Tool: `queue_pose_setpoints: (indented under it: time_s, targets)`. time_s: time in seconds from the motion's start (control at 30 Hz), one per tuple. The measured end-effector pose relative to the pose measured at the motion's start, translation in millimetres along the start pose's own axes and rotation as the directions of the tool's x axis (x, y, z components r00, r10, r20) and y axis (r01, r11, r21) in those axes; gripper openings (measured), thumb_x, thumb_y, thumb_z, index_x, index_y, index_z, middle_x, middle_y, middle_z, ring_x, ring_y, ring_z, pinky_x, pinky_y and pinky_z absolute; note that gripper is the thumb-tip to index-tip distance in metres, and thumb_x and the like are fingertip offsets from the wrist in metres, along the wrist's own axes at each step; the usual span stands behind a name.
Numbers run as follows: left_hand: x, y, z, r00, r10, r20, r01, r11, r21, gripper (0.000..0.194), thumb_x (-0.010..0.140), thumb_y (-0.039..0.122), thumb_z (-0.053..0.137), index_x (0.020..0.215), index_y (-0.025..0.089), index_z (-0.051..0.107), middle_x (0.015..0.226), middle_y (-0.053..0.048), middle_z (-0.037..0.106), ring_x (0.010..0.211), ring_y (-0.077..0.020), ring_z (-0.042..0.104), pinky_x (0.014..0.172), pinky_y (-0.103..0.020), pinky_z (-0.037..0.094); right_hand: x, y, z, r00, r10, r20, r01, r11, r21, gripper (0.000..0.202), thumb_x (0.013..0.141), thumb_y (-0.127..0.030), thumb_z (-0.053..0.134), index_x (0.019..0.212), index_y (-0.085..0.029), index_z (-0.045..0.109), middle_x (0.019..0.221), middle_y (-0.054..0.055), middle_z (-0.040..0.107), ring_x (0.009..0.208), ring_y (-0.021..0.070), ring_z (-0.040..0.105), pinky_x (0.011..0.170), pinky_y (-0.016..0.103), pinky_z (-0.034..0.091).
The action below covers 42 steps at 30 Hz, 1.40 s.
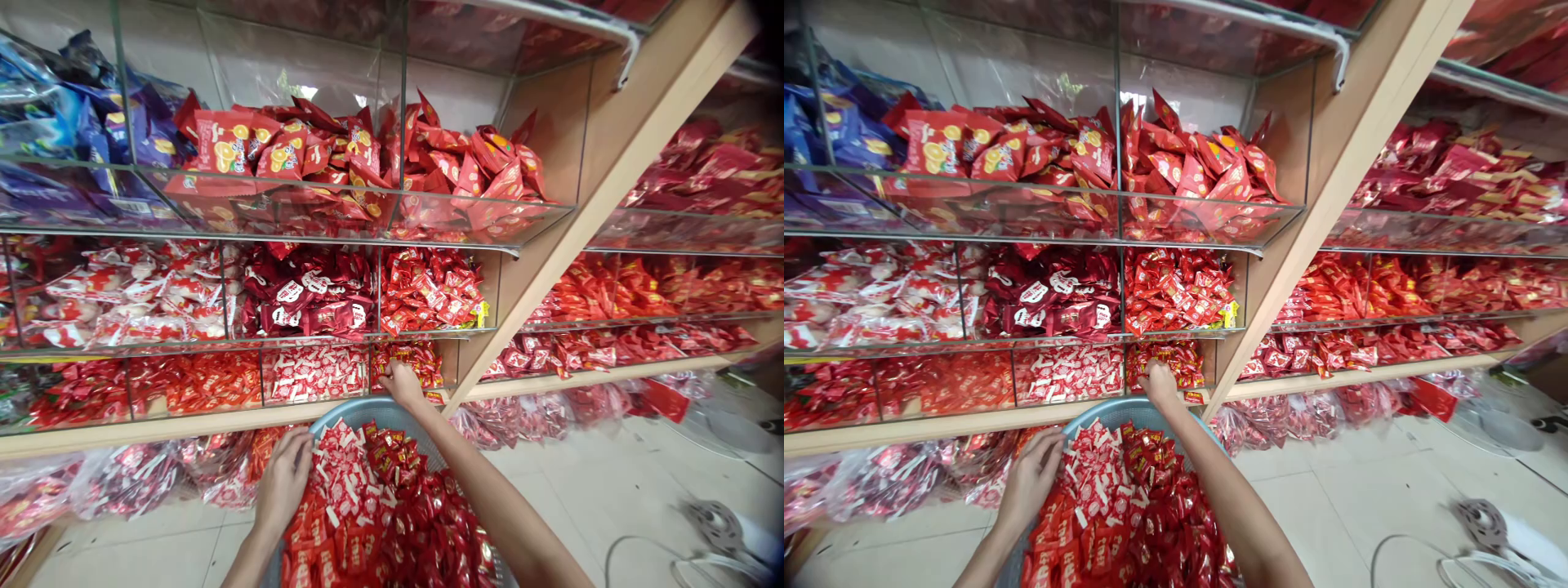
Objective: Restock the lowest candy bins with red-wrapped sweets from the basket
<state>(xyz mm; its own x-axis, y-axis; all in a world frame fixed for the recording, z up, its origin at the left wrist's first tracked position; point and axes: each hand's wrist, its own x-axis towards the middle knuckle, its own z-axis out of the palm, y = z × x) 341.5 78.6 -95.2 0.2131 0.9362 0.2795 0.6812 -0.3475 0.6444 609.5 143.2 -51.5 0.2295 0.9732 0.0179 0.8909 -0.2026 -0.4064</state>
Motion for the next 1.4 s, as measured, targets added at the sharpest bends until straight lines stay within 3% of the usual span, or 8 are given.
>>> queue_pose_setpoints:
  time_s: [0.1,0.23,0.53,0.77,0.9,1.03,1.4]
  targets:
    - [0.6,-2.6,1.1,1.0,0.005,-0.011,-0.005,1.0,-0.001,0.026,0.083,0.035,0.042,0.093,0.022,0.062,0.108,-0.005,0.058,0.097,-0.0178,0.056,0.085,-0.032,0.045,9.4,-4.1,4.6,0.992,0.088,0.091,-0.086,0.996,-0.029,0.013,0.073,-0.025,0.058,0.084,-0.017,0.057,0.082,0.005,0.063,0.076,0.0151,0.056,0.058,0.022,0.034]
    - [0.6,-5.1,2.6,1.0,0.022,-0.009,-0.022,1.0,0.001,0.027,0.083,0.034,0.041,0.094,0.021,0.061,0.109,-0.005,0.057,0.1,-0.0187,0.055,0.087,-0.035,0.044,12.9,-6.7,6.9,0.987,0.107,0.124,-0.103,0.994,-0.038,0.017,0.068,-0.021,0.062,0.085,-0.018,0.059,0.085,0.005,0.064,0.079,0.0157,0.058,0.059,0.022,0.034]
    - [0.1,-7.7,4.3,1.0,0.013,0.006,-0.013,1.0,-0.015,0.026,0.084,0.035,0.04,0.096,0.022,0.06,0.109,-0.005,0.056,0.101,-0.0188,0.054,0.088,-0.035,0.044,15.9,0.4,-4.8,0.989,0.002,0.149,0.004,0.999,-0.037,0.01,0.068,-0.021,0.063,0.078,-0.018,0.061,0.083,0.003,0.063,0.08,0.0146,0.056,0.065,0.022,0.037]
    - [-0.6,-4.9,2.6,1.0,-0.011,-0.002,0.011,1.0,-0.017,0.025,0.083,0.035,0.042,0.095,0.022,0.06,0.111,-0.005,0.055,0.101,-0.0192,0.053,0.088,-0.036,0.044,24.5,-5.6,-23.4,0.981,-0.191,0.029,0.193,0.967,-0.165,0.028,0.078,-0.011,0.045,0.105,-0.017,0.052,0.108,0.011,0.054,0.096,0.0186,0.052,0.077,0.027,0.037]
    - [-1.0,-3.7,1.4,1.0,0.0,0.002,0.0,1.0,-0.031,0.025,0.083,0.034,0.041,0.095,0.023,0.06,0.11,-0.005,0.055,0.099,-0.0194,0.054,0.087,-0.037,0.045,31.7,-10.4,-19.4,0.977,-0.2,0.073,0.212,0.947,-0.242,0.048,0.078,-0.01,0.046,0.124,-0.015,0.036,0.121,0.016,0.046,0.099,0.0214,0.052,0.079,0.029,0.039]
    - [-1.0,-4.0,1.1,1.0,-0.017,0.009,0.018,0.999,-0.038,0.025,0.083,0.035,0.041,0.095,0.023,0.06,0.111,-0.005,0.054,0.101,-0.0199,0.053,0.087,-0.037,0.044,37.0,-11.2,-13.1,0.967,-0.223,0.124,0.247,0.94,-0.236,0.056,0.076,-0.012,0.051,0.128,-0.018,0.031,0.123,0.016,0.044,0.099,0.023,0.054,0.079,0.028,0.041]
    - [-0.7,-4.2,1.8,1.0,-0.03,0.007,0.031,0.998,-0.05,0.026,0.082,0.036,0.041,0.095,0.023,0.06,0.111,-0.006,0.055,0.102,-0.0206,0.053,0.089,-0.039,0.043,45.3,-10.2,-3.0,0.962,-0.258,0.09,0.273,0.919,-0.286,0.039,0.082,-0.017,0.048,0.12,-0.02,0.042,0.113,0.014,0.055,0.099,0.0227,0.055,0.082,0.03,0.039]
